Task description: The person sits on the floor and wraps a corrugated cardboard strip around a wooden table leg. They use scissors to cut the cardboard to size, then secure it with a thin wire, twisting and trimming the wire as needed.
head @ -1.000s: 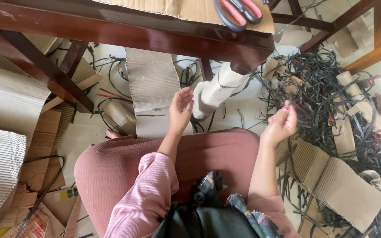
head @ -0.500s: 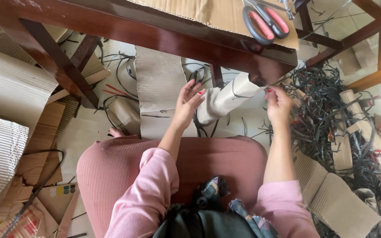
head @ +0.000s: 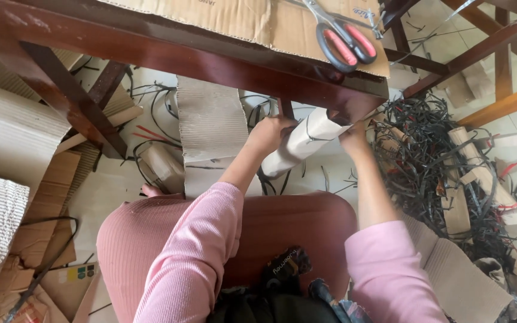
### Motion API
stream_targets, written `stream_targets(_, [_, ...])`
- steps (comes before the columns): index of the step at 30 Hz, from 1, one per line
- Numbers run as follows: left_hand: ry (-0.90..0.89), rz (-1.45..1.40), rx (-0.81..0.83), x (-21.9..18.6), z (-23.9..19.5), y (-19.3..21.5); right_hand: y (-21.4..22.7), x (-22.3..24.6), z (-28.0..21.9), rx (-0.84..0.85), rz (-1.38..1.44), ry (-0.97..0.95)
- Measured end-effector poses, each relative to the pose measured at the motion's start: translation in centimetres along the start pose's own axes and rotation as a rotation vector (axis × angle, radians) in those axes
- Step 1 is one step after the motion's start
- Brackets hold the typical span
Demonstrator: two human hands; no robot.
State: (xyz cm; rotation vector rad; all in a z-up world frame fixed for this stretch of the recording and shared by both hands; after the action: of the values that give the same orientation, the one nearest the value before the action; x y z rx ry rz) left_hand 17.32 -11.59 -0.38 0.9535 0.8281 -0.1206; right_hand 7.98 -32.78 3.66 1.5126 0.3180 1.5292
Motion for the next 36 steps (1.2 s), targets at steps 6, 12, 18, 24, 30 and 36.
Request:
stream_targets(6, [-0.066,-0.129,-0.274,-0.3,-2.1,3.2,-4.5,-7.0,-3.0,0.003,0.213,-0.190])
stream_targets(12, [-0.049,-0.088,-0.434,-0.4,-3.1,3.4,-4.6,-3.5,-6.2,-0.112,0.232,-0.260])
stream_targets(18, [0.059,-0.134,-0.564,-2.8,-5.7,4.5,-3.1,1.4,-8.5,-0.180,0.282,-0.271])
stream_targets(24, [0.097,-0.005,-0.483,-4.6,-6.7,5.8,-2.2,2.2,-9.1,-0.213,0.389,-0.241])
stream_targets(30, [0.149,-0.005,-0.436,-5.6,-7.9,6.0,-1.3,2.2,-9.4,-0.259,0.434,-0.187])
stream_targets(36, [0.226,-0.129,-0.451,-6.5,-8.7,4.7,-0.9,2.3,-9.7,-0.266,0.469,-0.155])
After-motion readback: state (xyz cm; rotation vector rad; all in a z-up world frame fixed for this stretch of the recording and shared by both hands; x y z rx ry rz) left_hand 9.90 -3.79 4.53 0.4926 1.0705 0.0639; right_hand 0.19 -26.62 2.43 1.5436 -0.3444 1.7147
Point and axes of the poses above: each hand's wrist, its own z-axis towards the middle knuckle, its own y-axis out of the back of the hand, x = y × z, the point moved 9 cm from there along z, towards the middle knuckle, and after that the axes turned 9 degrees about -y, right-handed, at the moved point
